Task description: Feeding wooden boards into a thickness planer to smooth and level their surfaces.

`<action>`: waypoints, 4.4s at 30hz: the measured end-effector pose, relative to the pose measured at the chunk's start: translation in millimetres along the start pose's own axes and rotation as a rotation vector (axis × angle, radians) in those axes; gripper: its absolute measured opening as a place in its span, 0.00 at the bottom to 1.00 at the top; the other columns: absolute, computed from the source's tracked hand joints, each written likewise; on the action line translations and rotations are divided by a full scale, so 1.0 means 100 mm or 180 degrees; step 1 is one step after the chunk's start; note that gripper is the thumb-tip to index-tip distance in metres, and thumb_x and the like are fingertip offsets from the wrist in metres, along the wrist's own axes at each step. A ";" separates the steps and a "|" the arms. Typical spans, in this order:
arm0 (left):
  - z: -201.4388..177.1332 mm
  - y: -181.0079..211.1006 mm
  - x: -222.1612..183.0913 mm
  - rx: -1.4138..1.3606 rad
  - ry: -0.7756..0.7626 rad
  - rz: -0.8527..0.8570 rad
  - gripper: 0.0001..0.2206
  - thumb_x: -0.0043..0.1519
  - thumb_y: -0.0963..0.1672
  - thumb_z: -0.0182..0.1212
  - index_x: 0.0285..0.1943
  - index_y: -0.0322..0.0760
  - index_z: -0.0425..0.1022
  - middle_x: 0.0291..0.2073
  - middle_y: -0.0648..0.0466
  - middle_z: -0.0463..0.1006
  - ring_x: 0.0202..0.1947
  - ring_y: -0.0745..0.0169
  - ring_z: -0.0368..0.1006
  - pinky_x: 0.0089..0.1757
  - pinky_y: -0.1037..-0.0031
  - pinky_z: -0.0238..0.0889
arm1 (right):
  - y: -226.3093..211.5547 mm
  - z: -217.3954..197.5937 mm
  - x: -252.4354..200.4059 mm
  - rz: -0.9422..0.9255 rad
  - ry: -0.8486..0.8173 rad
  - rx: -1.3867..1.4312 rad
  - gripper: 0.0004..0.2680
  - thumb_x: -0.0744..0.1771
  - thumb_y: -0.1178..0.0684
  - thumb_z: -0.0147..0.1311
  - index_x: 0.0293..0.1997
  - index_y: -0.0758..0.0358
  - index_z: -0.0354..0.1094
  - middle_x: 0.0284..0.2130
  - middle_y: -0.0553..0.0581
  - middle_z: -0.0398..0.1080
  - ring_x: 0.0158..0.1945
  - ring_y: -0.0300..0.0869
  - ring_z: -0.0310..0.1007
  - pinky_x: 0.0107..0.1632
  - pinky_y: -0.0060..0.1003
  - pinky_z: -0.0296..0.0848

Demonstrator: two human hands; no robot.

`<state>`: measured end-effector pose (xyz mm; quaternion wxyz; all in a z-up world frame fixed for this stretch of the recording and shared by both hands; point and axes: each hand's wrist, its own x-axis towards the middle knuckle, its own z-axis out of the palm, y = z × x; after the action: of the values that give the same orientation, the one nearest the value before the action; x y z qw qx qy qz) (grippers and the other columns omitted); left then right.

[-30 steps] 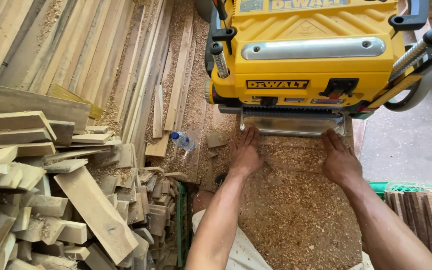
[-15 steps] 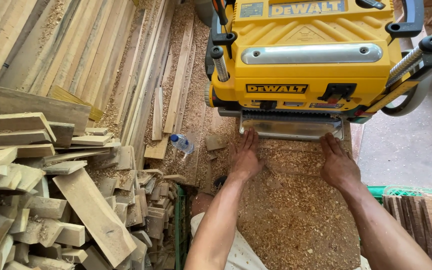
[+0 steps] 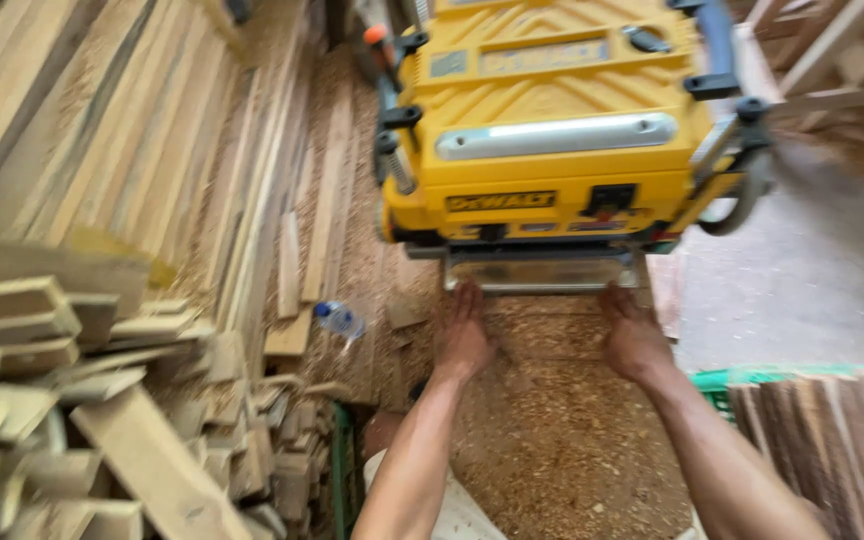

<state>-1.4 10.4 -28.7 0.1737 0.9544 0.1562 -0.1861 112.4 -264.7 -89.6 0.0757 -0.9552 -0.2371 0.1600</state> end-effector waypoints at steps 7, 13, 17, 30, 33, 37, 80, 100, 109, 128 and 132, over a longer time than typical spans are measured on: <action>1.11 0.61 0.21 -0.0413 0.0951 0.0874 0.37 0.61 0.55 0.61 0.78 0.44 0.54 0.79 0.49 0.44 0.79 0.49 0.35 0.67 0.41 0.33 | 0.29 0.15 -1.14 -0.0179 0.1823 0.1025 0.24 0.59 0.57 0.55 0.63 0.65 0.66 0.67 0.67 0.62 0.71 0.57 0.59 0.72 0.45 0.58; 1.09 2.33 -0.63 -0.2070 0.0638 0.2137 0.34 0.56 0.45 0.71 0.73 0.35 0.63 0.73 0.42 0.60 0.74 0.47 0.54 0.69 0.64 0.44 | 0.65 -0.94 -2.70 0.0208 0.2680 0.1619 0.14 0.67 0.57 0.54 0.60 0.61 0.72 0.63 0.61 0.68 0.69 0.51 0.65 0.72 0.44 0.57; 0.94 3.43 -1.32 -0.2369 -0.0190 0.2714 0.28 0.60 0.49 0.67 0.70 0.38 0.67 0.67 0.45 0.68 0.68 0.51 0.63 0.66 0.65 0.52 | 1.22 -1.52 -3.60 0.1063 0.3459 0.0325 0.13 0.67 0.58 0.55 0.59 0.61 0.74 0.61 0.61 0.71 0.65 0.50 0.70 0.70 0.43 0.65; 0.67 4.92 -2.42 -0.2660 -0.1584 0.2124 0.41 0.57 0.55 0.58 0.79 0.39 0.51 0.68 0.49 0.64 0.68 0.53 0.61 0.64 0.61 0.54 | 2.22 -1.61 -4.39 0.2923 0.1713 0.0805 0.37 0.58 0.29 0.58 0.77 0.40 0.52 0.70 0.63 0.55 0.72 0.59 0.52 0.66 0.63 0.60; 0.54 4.80 -2.50 -0.3705 -0.1935 0.1767 0.36 0.56 0.53 0.63 0.74 0.40 0.59 0.62 0.54 0.73 0.60 0.63 0.71 0.58 0.70 0.66 | 1.99 -1.62 -4.42 0.2986 0.1640 0.0451 0.37 0.58 0.33 0.62 0.77 0.42 0.52 0.69 0.63 0.57 0.64 0.64 0.61 0.62 0.61 0.65; 0.85 4.69 -2.43 -0.5025 -0.2386 0.1749 0.35 0.56 0.52 0.67 0.70 0.39 0.57 0.65 0.47 0.68 0.64 0.57 0.69 0.62 0.68 0.67 | 1.40 -2.31 -4.36 0.3662 0.0884 0.1392 0.38 0.56 0.20 0.47 0.77 0.32 0.48 0.74 0.55 0.51 0.73 0.62 0.53 0.72 0.58 0.52; -0.21 0.71 -1.80 -0.4443 0.0627 -0.0447 0.43 0.58 0.48 0.68 0.80 0.33 0.46 0.72 0.39 0.57 0.70 0.45 0.60 0.64 0.60 0.59 | -1.61 -1.59 -1.84 0.1323 -0.0792 0.5134 0.32 0.63 0.63 0.56 0.77 0.60 0.47 0.72 0.64 0.56 0.67 0.52 0.64 0.67 0.51 0.62; 0.23 0.20 -1.94 -0.3282 0.0416 -0.0552 0.39 0.52 0.55 0.68 0.74 0.46 0.60 0.76 0.58 0.55 0.71 0.56 0.62 0.57 0.45 0.69 | -1.39 -0.91 -1.81 0.0811 -0.1108 0.3560 0.35 0.63 0.66 0.57 0.79 0.49 0.41 0.75 0.57 0.49 0.68 0.55 0.68 0.67 0.53 0.72; 0.79 -0.11 -1.26 -0.2982 0.1536 0.0812 0.35 0.58 0.45 0.70 0.76 0.45 0.58 0.70 0.38 0.61 0.68 0.39 0.63 0.54 0.48 0.73 | -1.14 -0.02 -1.36 -0.0357 0.0127 0.2074 0.24 0.66 0.51 0.56 0.72 0.54 0.56 0.74 0.64 0.51 0.60 0.58 0.70 0.60 0.61 0.74; 0.36 -0.16 -0.45 -0.1819 0.1516 0.0432 0.28 0.63 0.49 0.64 0.71 0.35 0.68 0.62 0.37 0.72 0.64 0.36 0.67 0.61 0.52 0.61 | -1.06 0.35 -0.27 -0.0925 0.1206 0.0098 0.19 0.69 0.46 0.49 0.69 0.57 0.66 0.60 0.64 0.67 0.64 0.57 0.68 0.57 0.52 0.73; 0.47 -0.28 -0.16 -0.1245 0.1919 0.0690 0.28 0.61 0.52 0.65 0.67 0.35 0.74 0.59 0.42 0.76 0.66 0.42 0.66 0.64 0.54 0.55 | -1.09 0.25 -0.13 -0.0748 0.1084 0.0183 0.18 0.71 0.43 0.44 0.69 0.52 0.68 0.60 0.61 0.70 0.71 0.56 0.62 0.69 0.60 0.62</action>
<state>-39.4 13.2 -70.4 0.3175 0.9261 0.1310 0.1560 46.4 -174.2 -85.2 0.1601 -0.9317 -0.3260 -0.0070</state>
